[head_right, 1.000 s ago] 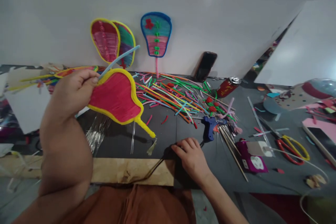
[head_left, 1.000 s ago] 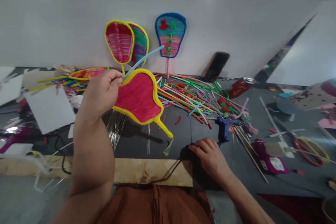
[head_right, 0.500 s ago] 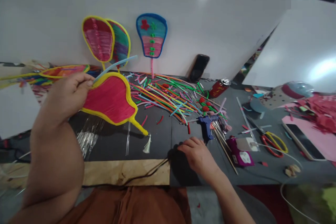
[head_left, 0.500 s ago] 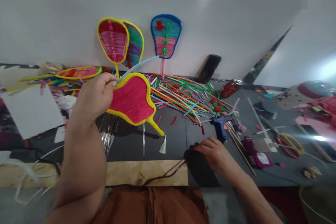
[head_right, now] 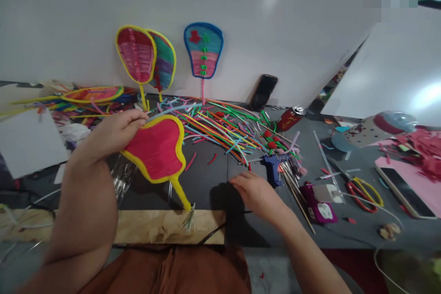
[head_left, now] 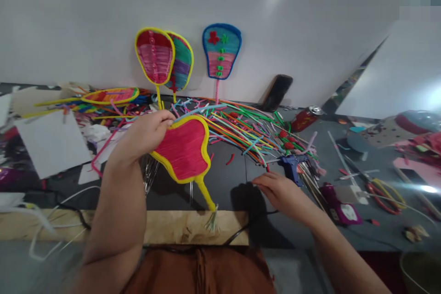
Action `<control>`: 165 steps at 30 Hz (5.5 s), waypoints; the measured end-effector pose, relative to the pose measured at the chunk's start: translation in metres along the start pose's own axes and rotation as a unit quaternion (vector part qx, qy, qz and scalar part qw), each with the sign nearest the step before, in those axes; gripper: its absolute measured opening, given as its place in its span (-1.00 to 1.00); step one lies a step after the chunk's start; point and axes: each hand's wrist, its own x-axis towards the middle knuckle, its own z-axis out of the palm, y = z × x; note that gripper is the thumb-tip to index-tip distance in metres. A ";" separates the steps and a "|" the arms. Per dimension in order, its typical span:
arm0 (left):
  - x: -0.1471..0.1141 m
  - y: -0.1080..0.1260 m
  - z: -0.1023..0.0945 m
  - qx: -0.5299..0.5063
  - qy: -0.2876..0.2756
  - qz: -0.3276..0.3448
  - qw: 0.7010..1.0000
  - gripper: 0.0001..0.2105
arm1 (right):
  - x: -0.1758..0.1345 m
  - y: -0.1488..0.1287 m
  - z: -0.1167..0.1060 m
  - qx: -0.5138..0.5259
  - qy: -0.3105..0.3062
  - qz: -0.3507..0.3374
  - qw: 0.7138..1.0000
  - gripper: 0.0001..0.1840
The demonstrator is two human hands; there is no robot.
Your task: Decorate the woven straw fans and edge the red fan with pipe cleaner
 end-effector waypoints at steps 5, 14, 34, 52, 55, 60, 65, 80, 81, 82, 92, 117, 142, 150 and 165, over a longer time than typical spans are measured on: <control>-0.017 0.006 -0.031 0.045 0.193 -0.090 0.976 -0.72 | 0.040 -0.029 0.039 -0.039 -0.023 -0.148 0.988 -0.63; -0.041 0.005 -0.046 0.044 0.392 -0.133 0.909 -0.74 | 0.123 -0.058 0.106 -0.070 -0.059 -0.303 0.949 -0.60; -0.018 0.015 0.027 -0.052 -0.077 0.071 0.993 -0.77 | 0.109 0.036 0.023 0.160 0.257 -0.019 0.953 -0.71; 0.003 0.053 0.094 -0.019 -0.160 0.188 0.969 -0.75 | 0.074 -0.018 0.052 0.220 0.233 -0.010 0.947 -0.76; 0.004 0.052 0.089 -0.062 -0.170 0.186 0.966 -0.74 | 0.073 -0.017 0.053 0.250 0.260 -0.010 0.932 -0.79; -0.005 0.037 0.072 -0.176 -0.158 0.110 0.966 -0.75 | 0.072 -0.015 0.056 0.248 0.267 -0.012 0.931 -0.78; -0.025 0.016 0.071 -0.234 -0.150 0.049 0.960 -0.75 | 0.072 -0.015 0.057 0.249 0.275 -0.016 0.929 -0.80; -0.022 0.018 0.077 -0.178 -0.096 0.066 0.977 -0.77 | 0.071 -0.014 0.057 0.237 0.286 -0.042 0.928 -0.79; -0.022 0.018 0.078 -0.196 -0.105 0.054 0.973 -0.76 | 0.071 -0.013 0.057 0.240 0.281 -0.044 0.928 -0.78; -0.021 0.017 0.079 -0.217 -0.113 0.047 0.968 -0.75 | 0.071 -0.012 0.057 0.243 0.276 -0.046 0.929 -0.77; -0.015 0.021 0.081 -0.221 -0.143 0.111 0.958 -0.75 | 0.071 -0.010 0.057 0.261 0.244 -0.063 0.932 -0.72; -0.020 0.030 0.099 0.008 -0.054 0.242 0.969 -0.76 | 0.068 0.010 0.050 0.332 0.287 0.081 0.895 -0.67; -0.019 0.013 0.105 0.002 -0.065 0.213 0.975 -0.76 | 0.059 0.019 0.020 0.290 0.022 0.086 0.953 -0.80; -0.020 0.008 0.105 -0.009 -0.065 0.194 0.979 -0.75 | 0.066 0.012 0.029 0.520 -0.099 0.184 0.828 -0.73; -0.021 0.005 0.104 0.007 -0.063 0.202 0.977 -0.76 | 0.068 0.008 0.042 0.643 -0.092 0.197 0.734 -0.47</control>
